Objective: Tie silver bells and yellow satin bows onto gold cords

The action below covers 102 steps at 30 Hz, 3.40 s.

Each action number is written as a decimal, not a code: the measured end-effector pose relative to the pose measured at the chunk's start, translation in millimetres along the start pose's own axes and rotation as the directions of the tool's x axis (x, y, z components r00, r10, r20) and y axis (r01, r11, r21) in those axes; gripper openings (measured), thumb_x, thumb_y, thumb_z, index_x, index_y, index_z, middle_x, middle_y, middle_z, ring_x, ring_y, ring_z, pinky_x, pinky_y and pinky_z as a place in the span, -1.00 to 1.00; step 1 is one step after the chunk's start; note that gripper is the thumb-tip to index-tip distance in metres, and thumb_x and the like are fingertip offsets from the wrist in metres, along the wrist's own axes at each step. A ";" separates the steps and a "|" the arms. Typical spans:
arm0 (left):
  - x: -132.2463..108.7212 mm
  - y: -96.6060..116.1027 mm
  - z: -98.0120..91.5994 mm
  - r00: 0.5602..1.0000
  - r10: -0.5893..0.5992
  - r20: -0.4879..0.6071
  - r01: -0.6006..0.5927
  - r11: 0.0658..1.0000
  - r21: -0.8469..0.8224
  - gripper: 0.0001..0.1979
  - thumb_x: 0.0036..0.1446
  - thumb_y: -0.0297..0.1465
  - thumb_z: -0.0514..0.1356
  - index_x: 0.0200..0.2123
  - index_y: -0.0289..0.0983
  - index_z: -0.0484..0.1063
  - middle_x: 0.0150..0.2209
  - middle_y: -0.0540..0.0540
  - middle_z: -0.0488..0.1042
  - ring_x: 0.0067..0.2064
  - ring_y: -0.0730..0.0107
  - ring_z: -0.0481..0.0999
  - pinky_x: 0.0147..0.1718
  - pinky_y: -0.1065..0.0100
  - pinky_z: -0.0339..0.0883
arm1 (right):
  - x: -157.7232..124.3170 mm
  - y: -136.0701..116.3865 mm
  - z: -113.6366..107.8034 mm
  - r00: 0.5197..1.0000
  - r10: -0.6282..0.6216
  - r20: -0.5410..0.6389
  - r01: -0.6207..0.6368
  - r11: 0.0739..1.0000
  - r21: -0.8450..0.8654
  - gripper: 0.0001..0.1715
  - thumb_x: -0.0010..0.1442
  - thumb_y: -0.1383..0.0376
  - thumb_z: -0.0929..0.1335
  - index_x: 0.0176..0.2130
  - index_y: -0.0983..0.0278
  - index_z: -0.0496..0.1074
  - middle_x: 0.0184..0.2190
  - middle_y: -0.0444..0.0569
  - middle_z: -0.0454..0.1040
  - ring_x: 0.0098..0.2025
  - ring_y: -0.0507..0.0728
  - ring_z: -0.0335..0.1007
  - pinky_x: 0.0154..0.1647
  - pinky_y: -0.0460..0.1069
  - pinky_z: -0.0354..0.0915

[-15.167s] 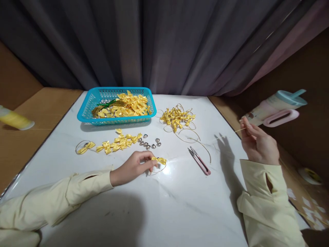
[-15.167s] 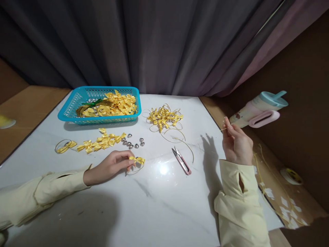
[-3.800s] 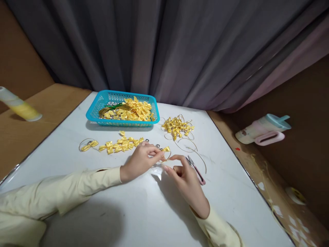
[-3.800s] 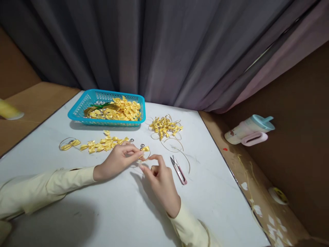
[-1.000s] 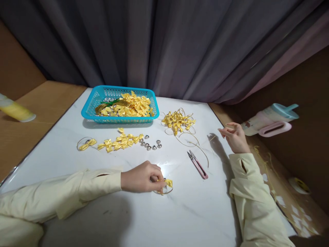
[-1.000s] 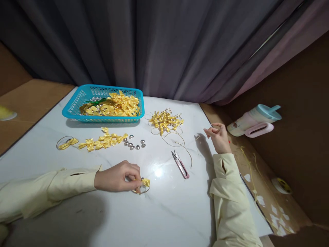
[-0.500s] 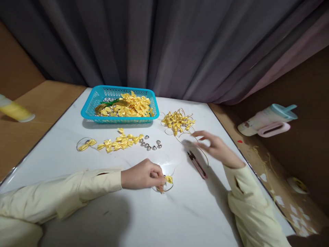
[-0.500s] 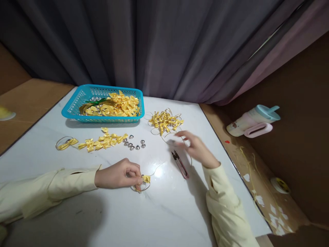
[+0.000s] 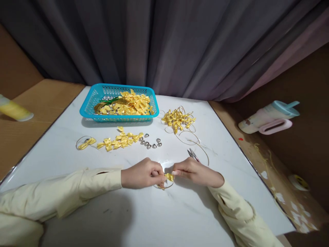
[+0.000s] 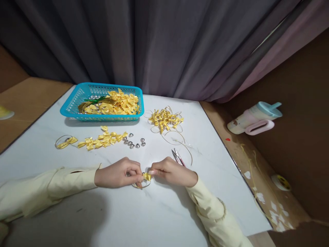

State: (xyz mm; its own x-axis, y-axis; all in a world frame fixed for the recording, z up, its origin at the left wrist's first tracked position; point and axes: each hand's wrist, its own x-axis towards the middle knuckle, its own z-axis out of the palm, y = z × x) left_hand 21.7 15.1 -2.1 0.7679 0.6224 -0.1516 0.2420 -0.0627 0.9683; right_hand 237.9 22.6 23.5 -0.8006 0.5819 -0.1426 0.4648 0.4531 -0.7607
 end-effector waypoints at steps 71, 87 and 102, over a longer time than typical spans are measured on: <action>5.6 6.1 -12.4 0.998 -0.054 0.014 0.055 0.893 -0.446 -0.74 0.07 -0.26 0.16 -0.50 -0.35 0.44 -0.19 -0.11 0.37 -0.40 0.50 0.31 -0.43 0.43 0.20 | 24.2 -17.1 -27.3 0.876 0.314 -0.367 -0.009 0.771 0.637 -0.65 0.13 0.19 0.34 -0.15 0.25 0.15 -0.71 -0.30 0.20 -0.65 -0.05 0.13 -0.62 -0.14 0.08; 8.8 5.1 -10.8 0.995 -0.054 0.088 0.095 0.815 -0.572 -0.77 0.12 -0.32 0.15 -0.36 -0.39 0.46 -0.28 -0.22 0.53 -0.25 0.32 0.51 -0.43 0.44 0.33 | 51.5 -8.0 -29.0 0.901 0.232 -0.366 -0.010 0.855 0.518 -0.65 0.14 0.15 0.32 -0.15 0.25 0.16 -0.69 -0.32 0.07 -0.63 -0.08 0.02 -0.62 -0.16 -0.04; 13.9 -4.5 -14.3 0.995 -0.097 0.023 0.079 0.629 -0.774 -0.63 0.20 -0.21 0.07 -0.25 -0.39 0.53 -0.05 -0.27 0.48 -0.01 0.21 0.45 0.02 0.29 0.21 | -27.7 -17.7 -39.8 0.737 0.473 -0.482 -0.675 0.534 -0.509 -0.80 0.21 0.20 0.25 -0.33 0.27 0.36 -0.37 -0.03 0.43 -0.40 0.07 0.34 -0.47 -0.07 0.09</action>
State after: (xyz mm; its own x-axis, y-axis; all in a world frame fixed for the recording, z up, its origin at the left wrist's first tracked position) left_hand 22.8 35.2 -5.7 0.7541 0.6076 -0.2495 -0.2458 0.6133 0.7506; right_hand 266.9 25.4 66.1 -0.1882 0.9691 -0.1596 0.9812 0.1926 0.0128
